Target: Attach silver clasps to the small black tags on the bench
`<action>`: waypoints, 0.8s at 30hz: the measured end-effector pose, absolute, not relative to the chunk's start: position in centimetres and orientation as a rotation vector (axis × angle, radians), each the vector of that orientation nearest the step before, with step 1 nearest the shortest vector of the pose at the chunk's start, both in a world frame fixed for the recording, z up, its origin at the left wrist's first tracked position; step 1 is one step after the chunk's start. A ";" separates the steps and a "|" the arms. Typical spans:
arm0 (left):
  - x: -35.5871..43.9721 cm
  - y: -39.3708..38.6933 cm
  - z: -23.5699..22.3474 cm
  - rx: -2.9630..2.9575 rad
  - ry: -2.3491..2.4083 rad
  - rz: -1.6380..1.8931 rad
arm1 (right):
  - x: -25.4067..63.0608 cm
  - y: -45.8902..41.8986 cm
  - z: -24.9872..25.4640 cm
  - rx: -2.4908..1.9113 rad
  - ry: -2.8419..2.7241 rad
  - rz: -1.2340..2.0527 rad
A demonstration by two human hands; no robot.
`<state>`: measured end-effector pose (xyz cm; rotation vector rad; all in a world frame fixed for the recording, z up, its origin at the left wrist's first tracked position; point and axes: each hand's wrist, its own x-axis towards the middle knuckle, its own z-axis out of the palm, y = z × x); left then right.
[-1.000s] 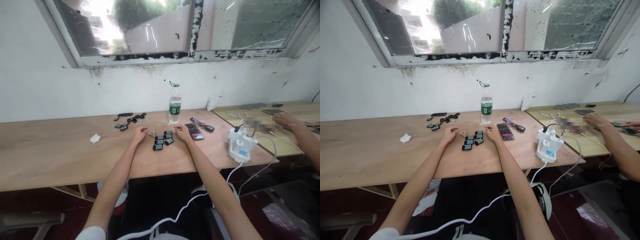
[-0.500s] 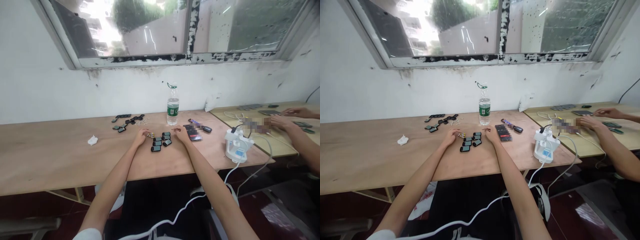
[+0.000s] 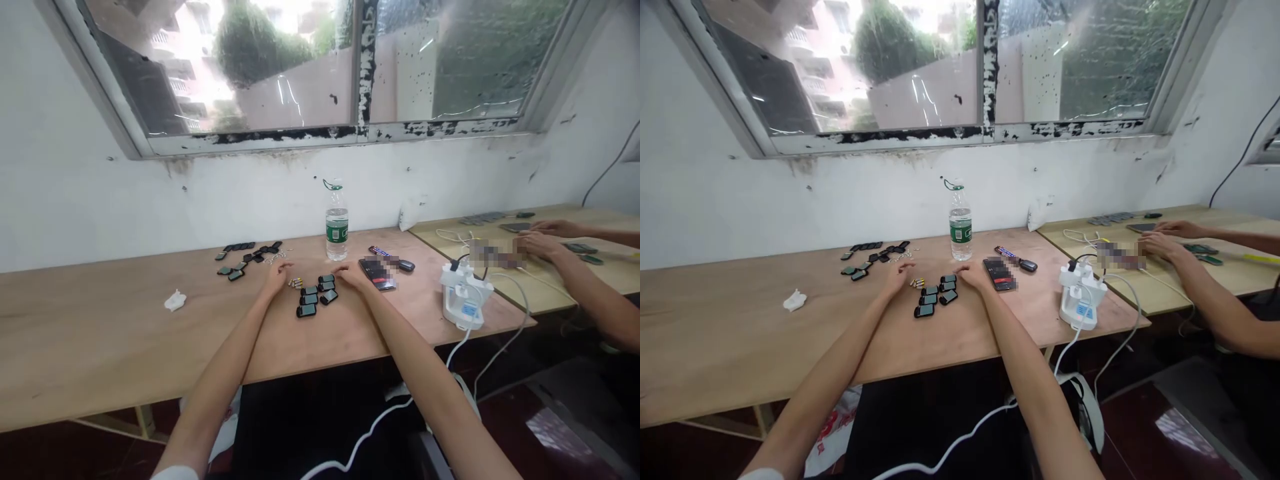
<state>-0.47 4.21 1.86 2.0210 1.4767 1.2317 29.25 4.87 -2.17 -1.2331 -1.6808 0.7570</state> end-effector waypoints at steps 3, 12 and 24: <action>-0.8 3.6 1.2 1.995 1.477 1.167 | 29.1 5.0 -1.4 -1.204 -1.648 0.868; -2.3 2.7 0.9 2.168 1.458 0.950 | 29.5 4.3 -1.9 -1.027 -1.951 0.772; -3.2 2.6 0.6 2.118 1.420 0.896 | 30.4 5.1 -3.4 -1.193 -1.911 0.592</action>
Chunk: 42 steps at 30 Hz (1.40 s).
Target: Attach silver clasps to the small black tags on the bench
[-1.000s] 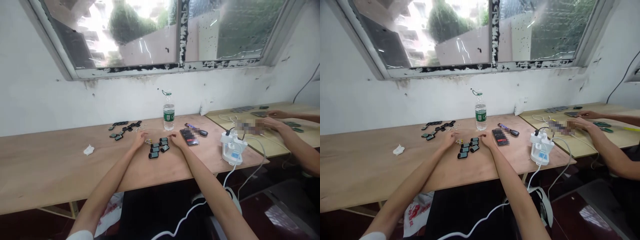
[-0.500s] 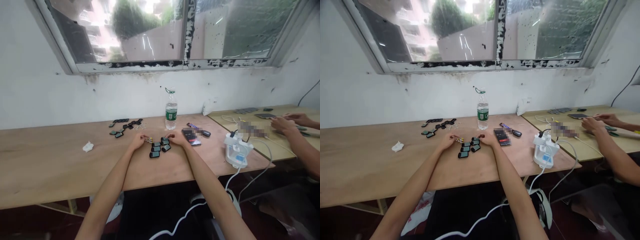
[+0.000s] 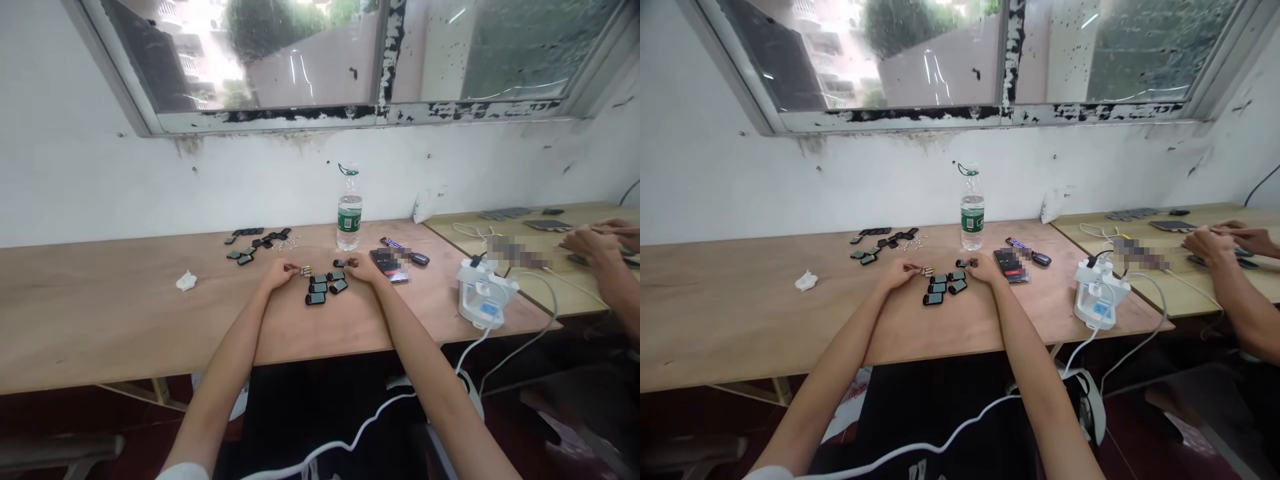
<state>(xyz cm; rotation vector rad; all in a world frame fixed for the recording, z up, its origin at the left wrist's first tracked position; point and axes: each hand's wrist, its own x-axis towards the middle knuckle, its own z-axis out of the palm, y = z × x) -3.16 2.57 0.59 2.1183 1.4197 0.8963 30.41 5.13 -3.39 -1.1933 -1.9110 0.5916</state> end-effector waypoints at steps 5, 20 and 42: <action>-3.7 2.9 0.6 2.199 1.429 0.887 | 30.3 5.0 -3.3 -1.238 -1.936 0.500; -1.0 1.8 1.3 2.036 1.283 1.234 | 28.1 3.5 -1.5 -1.038 -1.880 0.536; 2.1 0.4 1.6 2.147 1.099 1.294 | 24.8 1.6 -0.9 -0.758 -1.874 0.523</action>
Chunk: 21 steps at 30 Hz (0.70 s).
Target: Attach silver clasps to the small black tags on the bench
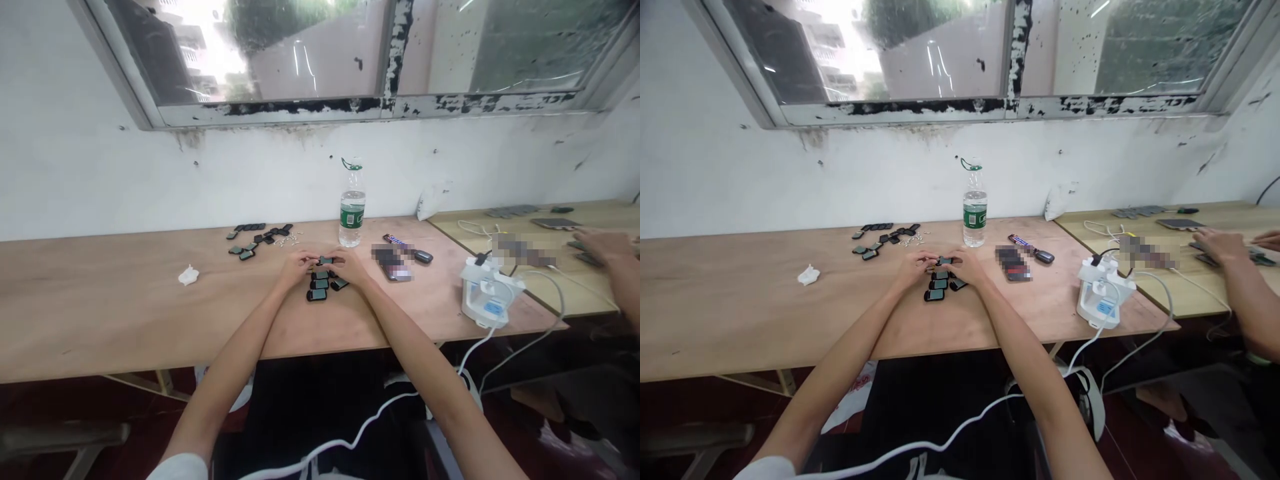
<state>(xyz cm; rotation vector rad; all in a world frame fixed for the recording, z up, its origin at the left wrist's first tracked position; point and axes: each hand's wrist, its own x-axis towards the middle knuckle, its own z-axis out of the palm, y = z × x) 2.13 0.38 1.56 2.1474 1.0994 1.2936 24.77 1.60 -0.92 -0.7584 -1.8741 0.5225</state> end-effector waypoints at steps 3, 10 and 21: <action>2.0 0.7 1.1 2.054 1.037 1.315 | 24.8 1.7 -1.0 -0.747 -1.880 0.478; 2.2 1.1 0.4 1.710 0.945 1.198 | 24.4 1.2 -0.6 -0.777 -1.829 0.505; 1.9 0.7 1.0 1.481 1.039 1.125 | 24.3 0.6 -0.4 -0.734 -1.833 0.651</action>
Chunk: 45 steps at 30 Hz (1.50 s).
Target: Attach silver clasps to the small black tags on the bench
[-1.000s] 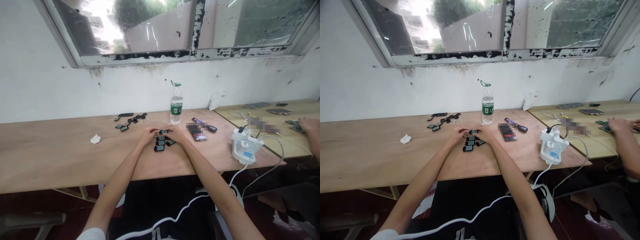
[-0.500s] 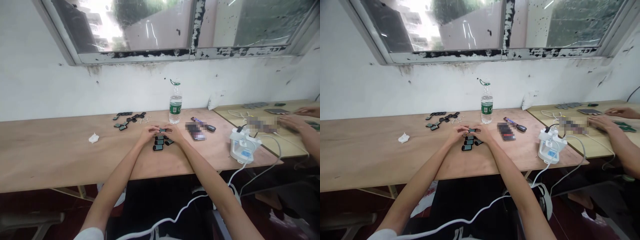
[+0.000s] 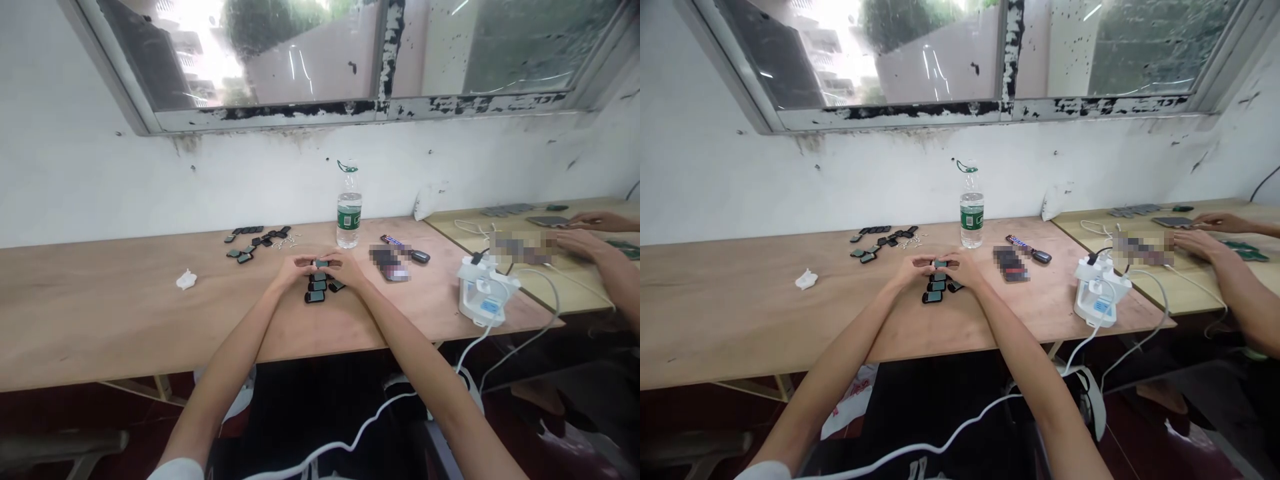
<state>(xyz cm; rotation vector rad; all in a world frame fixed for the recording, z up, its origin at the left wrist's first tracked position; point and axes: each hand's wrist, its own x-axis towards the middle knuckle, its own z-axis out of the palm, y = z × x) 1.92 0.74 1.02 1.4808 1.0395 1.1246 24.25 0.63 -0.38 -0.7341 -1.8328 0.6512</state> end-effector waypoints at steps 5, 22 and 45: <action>2.0 0.6 1.2 1.366 1.027 1.144 | 24.1 0.9 -0.9 -0.706 -1.809 0.751; 0.1 1.7 1.6 1.788 1.364 1.303 | 26.6 2.7 -1.6 -0.964 -1.622 0.591; -1.5 2.6 0.2 2.121 1.454 0.879 | 28.7 2.1 -0.3 -0.985 -2.144 0.650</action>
